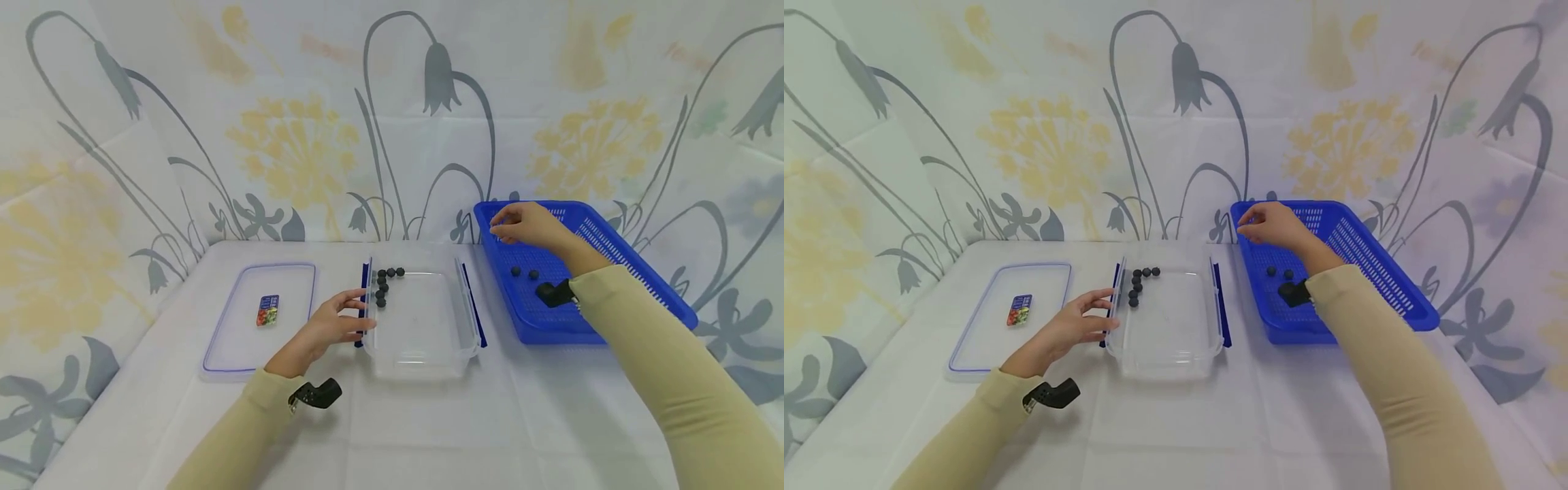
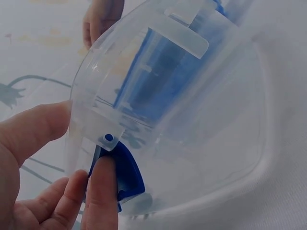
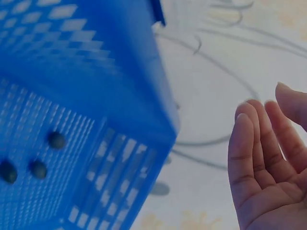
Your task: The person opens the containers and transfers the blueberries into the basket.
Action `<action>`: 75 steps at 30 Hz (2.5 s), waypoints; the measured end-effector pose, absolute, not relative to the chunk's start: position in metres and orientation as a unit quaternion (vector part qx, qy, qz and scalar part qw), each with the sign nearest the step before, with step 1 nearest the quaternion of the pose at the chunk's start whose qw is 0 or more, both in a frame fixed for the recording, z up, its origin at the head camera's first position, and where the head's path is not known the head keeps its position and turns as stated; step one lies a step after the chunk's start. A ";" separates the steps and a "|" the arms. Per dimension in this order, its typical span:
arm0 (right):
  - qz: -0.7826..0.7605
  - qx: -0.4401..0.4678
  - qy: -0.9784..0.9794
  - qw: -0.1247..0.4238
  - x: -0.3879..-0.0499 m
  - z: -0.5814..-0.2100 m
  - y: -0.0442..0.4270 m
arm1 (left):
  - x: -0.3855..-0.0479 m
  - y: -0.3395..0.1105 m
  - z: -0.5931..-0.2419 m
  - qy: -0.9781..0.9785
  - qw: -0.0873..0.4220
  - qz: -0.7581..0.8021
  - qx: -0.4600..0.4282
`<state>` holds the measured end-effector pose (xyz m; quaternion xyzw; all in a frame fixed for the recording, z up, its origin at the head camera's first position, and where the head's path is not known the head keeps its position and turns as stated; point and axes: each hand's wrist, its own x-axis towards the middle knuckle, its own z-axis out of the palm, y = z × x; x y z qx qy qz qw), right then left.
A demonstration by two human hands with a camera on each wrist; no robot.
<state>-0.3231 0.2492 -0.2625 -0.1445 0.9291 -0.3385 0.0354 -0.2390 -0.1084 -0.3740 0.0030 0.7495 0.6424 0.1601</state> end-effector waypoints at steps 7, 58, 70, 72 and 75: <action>-0.348 -0.160 0.923 0.033 -0.326 -0.263 0.226 | -0.240 -0.107 -0.371 0.754 0.158 0.638 0.008; -0.275 -0.259 0.907 0.188 -0.344 -0.354 0.075 | -0.240 -0.111 -0.376 0.740 0.165 0.652 0.015; -0.186 -0.277 0.918 0.213 -0.346 -0.362 0.071 | -0.239 -0.112 -0.375 0.739 0.170 0.651 0.022; -0.180 -0.279 0.918 0.218 -0.344 -0.361 0.070 | -0.239 -0.112 -0.375 0.739 0.171 0.651 0.022; -0.173 -0.284 0.915 0.227 -0.343 -0.361 0.070 | -0.239 -0.112 -0.375 0.740 0.169 0.651 0.015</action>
